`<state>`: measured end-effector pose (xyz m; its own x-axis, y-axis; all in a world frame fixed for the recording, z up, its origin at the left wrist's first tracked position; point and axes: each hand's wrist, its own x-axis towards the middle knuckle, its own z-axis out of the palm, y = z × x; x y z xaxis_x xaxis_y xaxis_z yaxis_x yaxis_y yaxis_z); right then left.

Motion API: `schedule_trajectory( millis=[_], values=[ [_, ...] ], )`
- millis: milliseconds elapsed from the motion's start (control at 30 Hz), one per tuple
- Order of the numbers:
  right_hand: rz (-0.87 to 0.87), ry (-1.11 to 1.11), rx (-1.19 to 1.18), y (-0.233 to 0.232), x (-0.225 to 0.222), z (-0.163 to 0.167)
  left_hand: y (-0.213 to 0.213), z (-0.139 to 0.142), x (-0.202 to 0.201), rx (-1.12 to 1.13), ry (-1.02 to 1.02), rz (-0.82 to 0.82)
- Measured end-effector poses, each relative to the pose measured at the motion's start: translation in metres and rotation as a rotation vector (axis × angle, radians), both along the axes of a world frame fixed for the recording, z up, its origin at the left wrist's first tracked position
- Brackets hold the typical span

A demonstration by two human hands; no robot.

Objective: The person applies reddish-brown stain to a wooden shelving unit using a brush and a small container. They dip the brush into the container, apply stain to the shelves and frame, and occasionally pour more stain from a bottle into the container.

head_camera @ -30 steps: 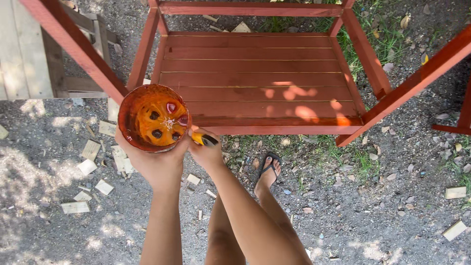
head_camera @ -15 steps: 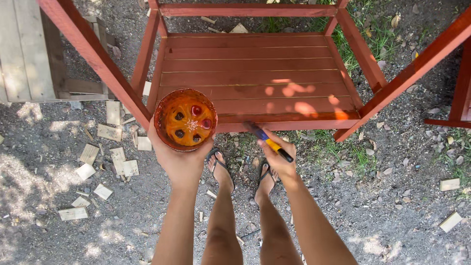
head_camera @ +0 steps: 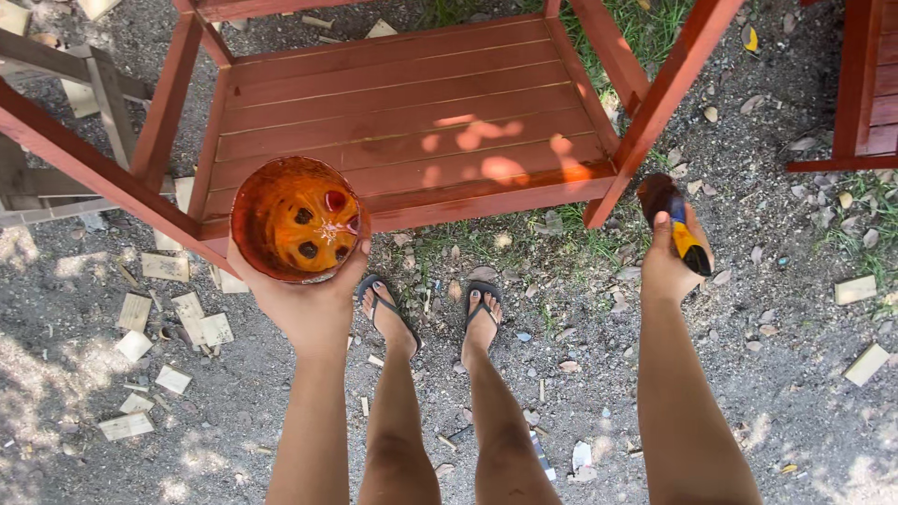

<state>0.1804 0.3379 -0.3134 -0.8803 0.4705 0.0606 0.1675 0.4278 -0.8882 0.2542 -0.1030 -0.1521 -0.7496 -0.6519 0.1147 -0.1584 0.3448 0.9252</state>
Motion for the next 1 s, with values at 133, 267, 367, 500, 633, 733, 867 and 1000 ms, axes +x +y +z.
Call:
schedule_trajectory(
  millis=[133, 267, 367, 500, 633, 733, 867, 1000],
  values=[
    [-0.058, 0.044, 0.048, 0.010, 0.001, -0.004, 0.015, -0.002, -0.001, -0.024, -0.014, -0.006],
    [-0.166, -0.022, 0.164, -0.046, 0.005, -0.025, 0.019, -0.005, 0.004, -0.006, -0.012, 0.028],
    [-0.255, -0.050, 0.027, -0.106, 0.011, -0.036, 0.008, -0.005, 0.013, -0.003, -0.008, 0.023],
    [-0.224, -0.065, -0.029, -0.193, 0.032, -0.039, -0.023, -0.006, 0.025, 0.122, 0.036, 0.064],
    [-0.175, -0.075, -0.125, -0.283, 0.063, -0.038, -0.066, -0.003, 0.054, 0.095, -0.034, 0.094],
    [-0.030, 0.070, -0.400, -0.344, 0.082, -0.034, -0.113, -0.004, 0.075, 0.089, -0.031, 0.093],
    [-0.075, -0.090, -0.325, -0.424, 0.105, -0.031, -0.166, -0.010, 0.103, 0.133, -0.008, 0.114],
    [0.078, -0.026, -0.384, -0.505, 0.139, -0.030, -0.210, -0.011, 0.130, 0.114, -0.059, 0.165]
  ],
)
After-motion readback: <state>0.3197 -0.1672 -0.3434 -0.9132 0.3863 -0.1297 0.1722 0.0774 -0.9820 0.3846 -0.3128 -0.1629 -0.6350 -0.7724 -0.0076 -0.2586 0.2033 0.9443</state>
